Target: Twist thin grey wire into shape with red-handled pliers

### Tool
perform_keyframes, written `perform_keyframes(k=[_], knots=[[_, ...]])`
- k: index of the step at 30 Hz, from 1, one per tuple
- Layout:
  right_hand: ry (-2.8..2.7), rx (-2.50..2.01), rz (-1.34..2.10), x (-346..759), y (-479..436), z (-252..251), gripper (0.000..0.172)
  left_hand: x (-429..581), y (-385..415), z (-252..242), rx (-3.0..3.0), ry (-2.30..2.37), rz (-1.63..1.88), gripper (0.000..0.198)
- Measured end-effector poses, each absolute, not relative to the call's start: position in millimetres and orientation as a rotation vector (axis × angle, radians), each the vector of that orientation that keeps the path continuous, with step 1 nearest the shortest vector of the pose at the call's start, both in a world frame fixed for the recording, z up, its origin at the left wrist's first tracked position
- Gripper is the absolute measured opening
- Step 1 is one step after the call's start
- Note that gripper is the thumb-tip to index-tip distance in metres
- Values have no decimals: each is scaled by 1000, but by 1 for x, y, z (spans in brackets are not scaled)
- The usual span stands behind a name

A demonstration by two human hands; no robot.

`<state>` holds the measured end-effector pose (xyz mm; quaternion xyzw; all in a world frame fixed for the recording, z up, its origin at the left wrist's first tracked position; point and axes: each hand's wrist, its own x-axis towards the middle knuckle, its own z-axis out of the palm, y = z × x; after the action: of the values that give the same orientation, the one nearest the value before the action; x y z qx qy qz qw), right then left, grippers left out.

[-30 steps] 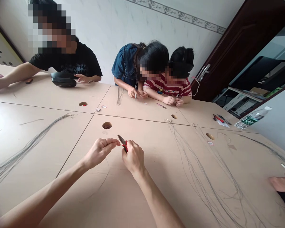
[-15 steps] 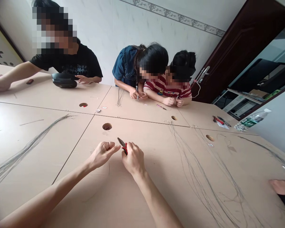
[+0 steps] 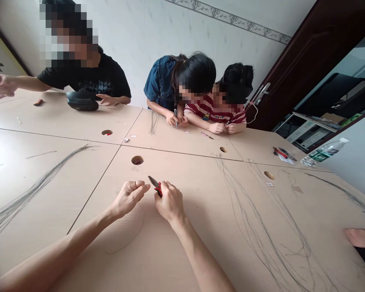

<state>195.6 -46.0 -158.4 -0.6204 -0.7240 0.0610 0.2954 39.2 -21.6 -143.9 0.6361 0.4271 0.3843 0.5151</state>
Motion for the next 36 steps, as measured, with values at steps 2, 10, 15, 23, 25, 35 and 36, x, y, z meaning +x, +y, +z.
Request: perform_keyframes(k=[2, 10, 15, 23, 25, 35, 36], knots=[[-1925, -1652, 176, 196, -46, -159, 12, 40, -22, -143, 1518, 1023, 922, 44], [-1916, -1656, 227, 198, -45, -160, 13, 40, -22, -142, 1485, 1032, 904, 44], [-1898, -1642, 253, 197, -47, -156, 12, 36, -20, -140, 1486, 1029, 873, 46], [-1877, -1593, 270, 198, -48, -154, 12, 32, -17, -139, 1558, 996, 863, 33], [-1875, -1573, 276, 197, -48, -153, 11, 32, -16, -141, 1543, 992, 912, 35], [-1557, -1284, 689, 197, -51, -138, 15, 32, -17, -131, 1387, 1017, 1038, 29], [-1501, -1256, 761, 198, -52, -136, 16, 33, -18, -130, 1378, 1019, 1041, 29]])
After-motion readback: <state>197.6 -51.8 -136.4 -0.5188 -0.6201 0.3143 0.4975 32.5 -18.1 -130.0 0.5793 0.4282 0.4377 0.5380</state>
